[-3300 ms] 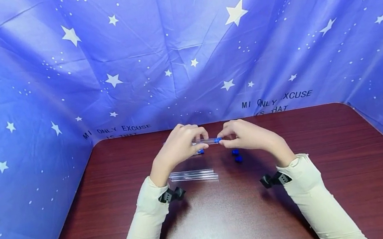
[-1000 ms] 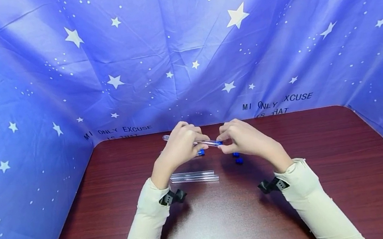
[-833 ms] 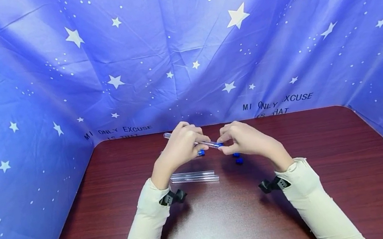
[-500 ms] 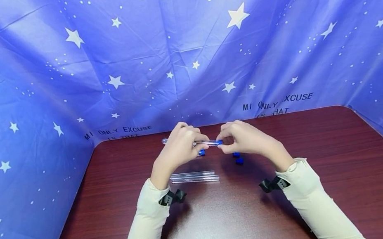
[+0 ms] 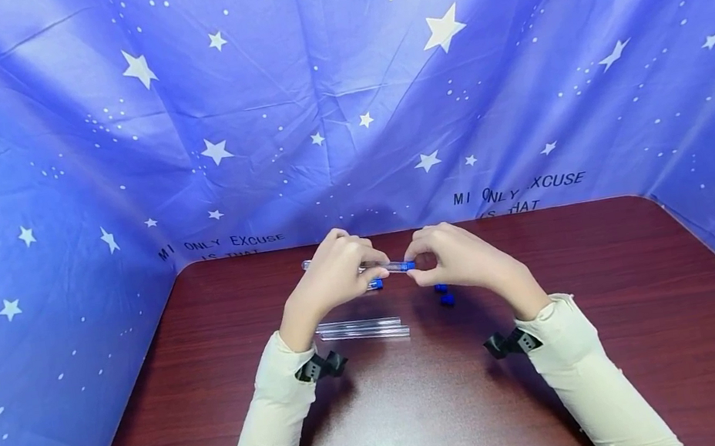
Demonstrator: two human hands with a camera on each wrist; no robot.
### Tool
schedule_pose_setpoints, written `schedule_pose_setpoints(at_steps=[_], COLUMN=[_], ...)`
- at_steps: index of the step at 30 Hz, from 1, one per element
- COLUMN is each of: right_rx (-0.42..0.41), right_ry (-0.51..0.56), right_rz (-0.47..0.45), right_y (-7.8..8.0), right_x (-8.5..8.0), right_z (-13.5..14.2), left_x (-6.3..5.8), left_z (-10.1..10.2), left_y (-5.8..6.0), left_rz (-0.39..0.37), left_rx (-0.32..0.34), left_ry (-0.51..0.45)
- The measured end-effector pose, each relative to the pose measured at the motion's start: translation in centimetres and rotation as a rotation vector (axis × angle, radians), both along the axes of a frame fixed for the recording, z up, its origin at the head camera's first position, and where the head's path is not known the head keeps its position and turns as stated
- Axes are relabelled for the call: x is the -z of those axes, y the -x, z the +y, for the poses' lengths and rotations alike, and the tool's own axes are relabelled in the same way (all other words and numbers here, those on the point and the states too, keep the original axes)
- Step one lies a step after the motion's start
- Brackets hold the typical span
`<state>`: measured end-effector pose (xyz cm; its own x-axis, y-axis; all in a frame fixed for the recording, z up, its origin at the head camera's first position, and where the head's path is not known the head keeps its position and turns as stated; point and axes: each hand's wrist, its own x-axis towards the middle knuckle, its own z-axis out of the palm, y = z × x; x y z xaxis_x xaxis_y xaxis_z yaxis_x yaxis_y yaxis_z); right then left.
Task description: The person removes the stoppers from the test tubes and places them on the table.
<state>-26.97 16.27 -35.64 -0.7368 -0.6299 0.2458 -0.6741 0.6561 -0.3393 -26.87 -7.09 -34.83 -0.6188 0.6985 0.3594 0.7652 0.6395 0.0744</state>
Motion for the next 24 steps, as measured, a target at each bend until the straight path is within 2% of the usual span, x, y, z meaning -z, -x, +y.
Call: schedule_pose_setpoints(at_steps=[6,14,24], right_rx=[-0.005,-0.047,-0.054], right_ry=[-0.008,-0.013,-0.044], right_rz=[-0.001,0.111,0.212], right_y=[-0.04,0.01,0.05], right_x=[-0.16,-0.14,-0.16], right_z=[0.0,-0.08,0.0], left_x=[0.02,0.2,0.38], left_z=[0.09,0.17,0.2], left_y=[0.03,0.06,0.25], left_rz=[-0.011,-0.045,0.011], left_rx=[-0.002,-0.004,0.011], left_ry=[0.0,-0.029,0.0])
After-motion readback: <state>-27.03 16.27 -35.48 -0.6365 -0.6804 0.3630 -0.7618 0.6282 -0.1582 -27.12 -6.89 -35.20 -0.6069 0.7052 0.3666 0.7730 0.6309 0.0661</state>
